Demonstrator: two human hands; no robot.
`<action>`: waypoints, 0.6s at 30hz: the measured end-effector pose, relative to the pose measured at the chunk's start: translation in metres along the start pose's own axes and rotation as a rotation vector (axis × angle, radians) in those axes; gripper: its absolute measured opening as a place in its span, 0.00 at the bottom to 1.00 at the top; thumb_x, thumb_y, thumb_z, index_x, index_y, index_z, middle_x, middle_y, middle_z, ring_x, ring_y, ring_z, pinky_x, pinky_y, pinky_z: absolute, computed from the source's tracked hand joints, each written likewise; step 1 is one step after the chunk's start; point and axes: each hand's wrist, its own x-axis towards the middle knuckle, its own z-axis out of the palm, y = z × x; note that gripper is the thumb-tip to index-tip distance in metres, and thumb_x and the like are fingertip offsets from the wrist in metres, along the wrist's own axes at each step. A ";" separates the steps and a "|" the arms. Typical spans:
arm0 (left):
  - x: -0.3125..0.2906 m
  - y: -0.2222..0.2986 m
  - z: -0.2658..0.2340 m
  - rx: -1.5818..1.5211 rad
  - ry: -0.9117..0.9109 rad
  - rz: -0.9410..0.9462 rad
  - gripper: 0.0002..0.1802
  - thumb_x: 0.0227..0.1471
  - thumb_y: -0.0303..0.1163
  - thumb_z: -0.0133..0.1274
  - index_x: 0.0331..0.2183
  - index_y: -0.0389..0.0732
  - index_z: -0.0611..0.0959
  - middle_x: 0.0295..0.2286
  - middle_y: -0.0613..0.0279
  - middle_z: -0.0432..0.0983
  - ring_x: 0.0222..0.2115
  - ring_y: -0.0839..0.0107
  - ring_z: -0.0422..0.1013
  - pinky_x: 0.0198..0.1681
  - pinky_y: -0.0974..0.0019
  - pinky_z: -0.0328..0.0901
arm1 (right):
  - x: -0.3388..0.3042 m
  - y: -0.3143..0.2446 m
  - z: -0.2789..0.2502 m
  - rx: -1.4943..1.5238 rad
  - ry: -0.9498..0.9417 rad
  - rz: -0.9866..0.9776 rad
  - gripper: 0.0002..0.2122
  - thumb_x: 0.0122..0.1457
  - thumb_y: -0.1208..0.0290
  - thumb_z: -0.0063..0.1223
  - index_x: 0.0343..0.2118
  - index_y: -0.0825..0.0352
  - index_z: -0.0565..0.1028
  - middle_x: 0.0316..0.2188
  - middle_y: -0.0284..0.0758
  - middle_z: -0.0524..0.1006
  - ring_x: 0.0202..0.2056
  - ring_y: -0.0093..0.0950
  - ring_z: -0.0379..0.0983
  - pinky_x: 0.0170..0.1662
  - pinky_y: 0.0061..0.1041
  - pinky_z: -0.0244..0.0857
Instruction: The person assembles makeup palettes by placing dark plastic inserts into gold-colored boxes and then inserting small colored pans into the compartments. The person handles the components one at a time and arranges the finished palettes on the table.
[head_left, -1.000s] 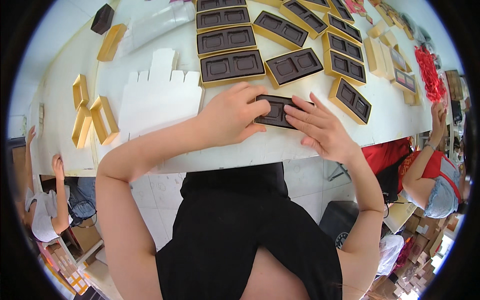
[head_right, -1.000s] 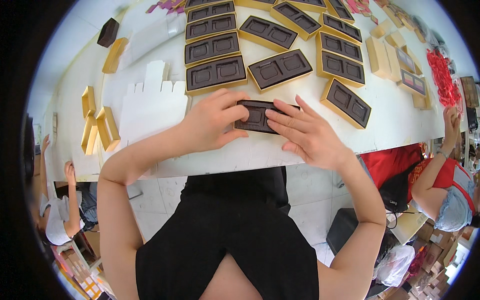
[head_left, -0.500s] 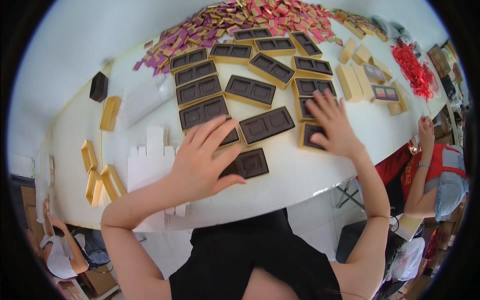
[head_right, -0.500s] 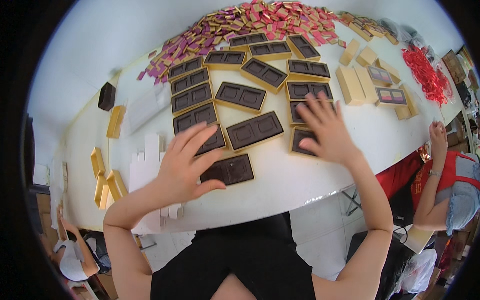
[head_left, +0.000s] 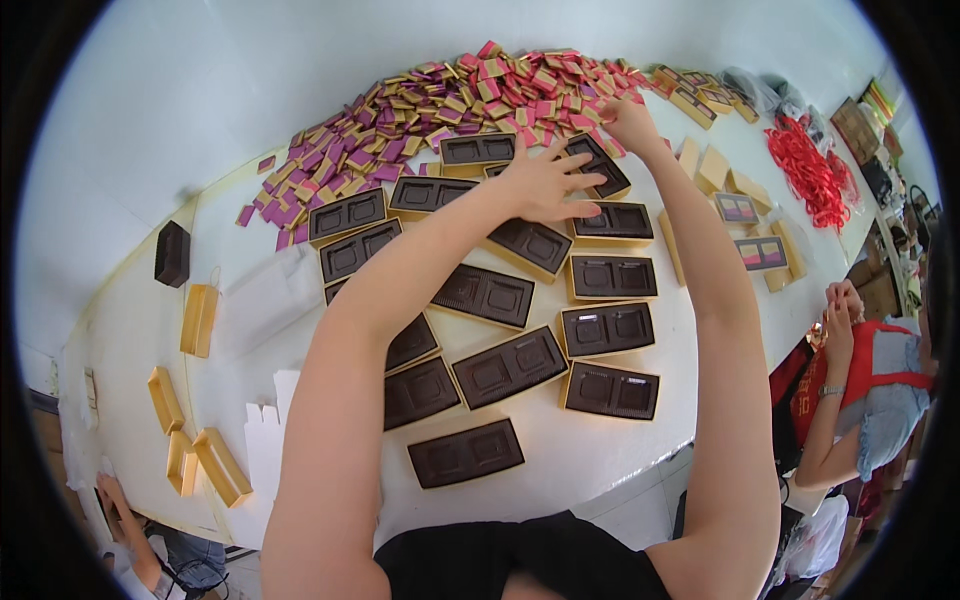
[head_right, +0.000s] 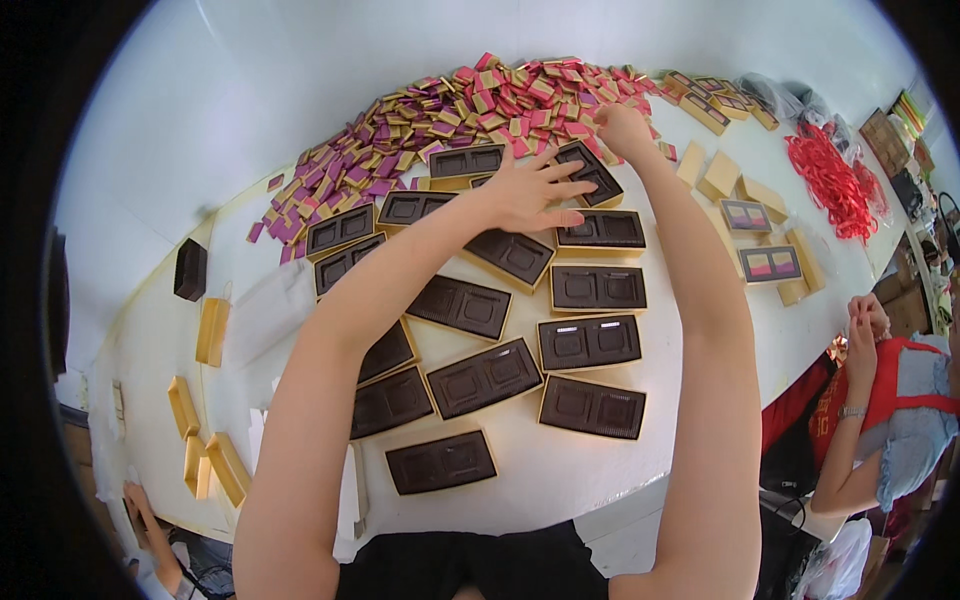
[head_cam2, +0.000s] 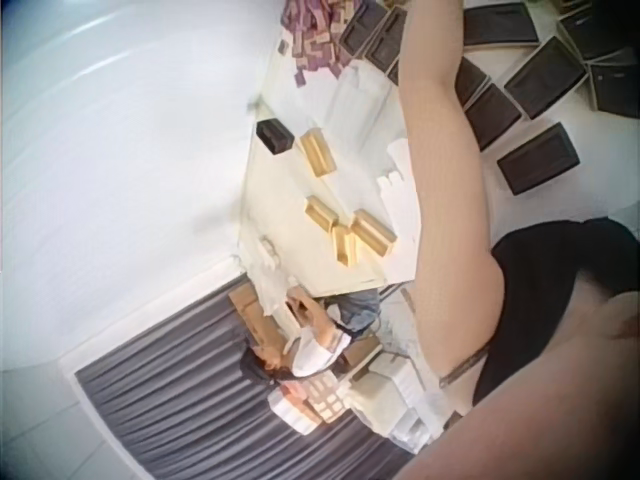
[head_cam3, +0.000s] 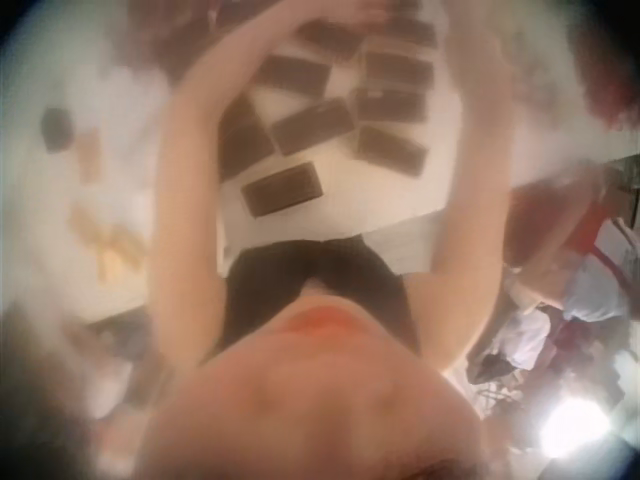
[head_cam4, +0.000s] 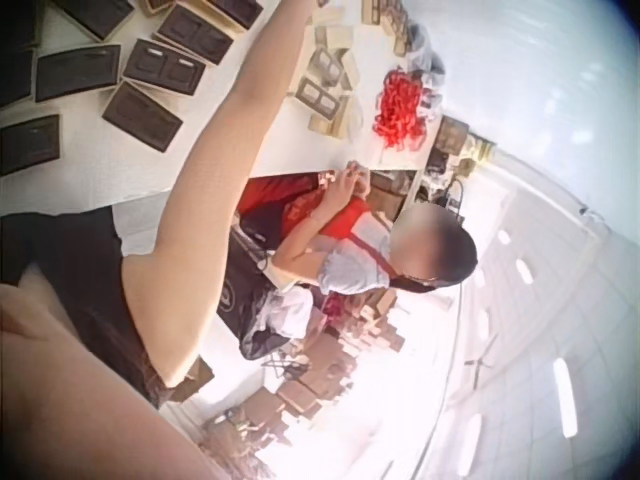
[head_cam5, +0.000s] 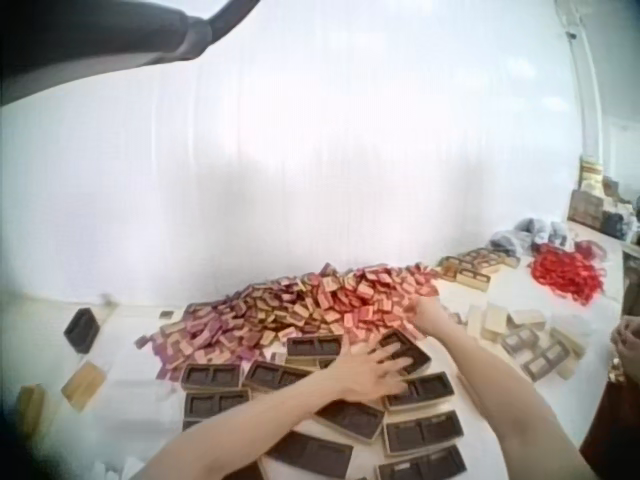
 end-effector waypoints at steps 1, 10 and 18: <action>-0.008 0.003 0.001 0.008 0.038 -0.001 0.38 0.53 0.71 0.34 0.59 0.63 0.66 0.62 0.60 0.53 0.64 0.49 0.44 0.56 0.22 0.39 | 0.006 0.001 0.008 -0.002 -0.026 -0.006 0.11 0.47 0.69 0.58 0.35 0.67 0.80 0.31 0.43 0.80 0.36 0.39 0.78 0.41 0.36 0.70; -0.090 0.054 0.002 0.092 0.246 -0.225 0.38 0.51 0.67 0.43 0.54 0.52 0.74 0.44 0.55 0.68 0.47 0.58 0.61 0.44 0.42 0.56 | 0.017 -0.028 0.026 0.090 -0.062 -0.070 0.13 0.46 0.68 0.65 0.33 0.69 0.77 0.26 0.38 0.78 0.31 0.35 0.75 0.39 0.32 0.68; -0.093 0.059 0.003 0.109 0.352 -0.316 0.37 0.49 0.62 0.50 0.44 0.35 0.77 0.39 0.58 0.72 0.43 0.62 0.65 0.40 0.55 0.56 | -0.086 -0.115 -0.030 0.070 -0.175 -0.375 0.07 0.50 0.78 0.59 0.31 0.69 0.72 0.29 0.33 0.76 0.32 0.30 0.74 0.35 0.30 0.68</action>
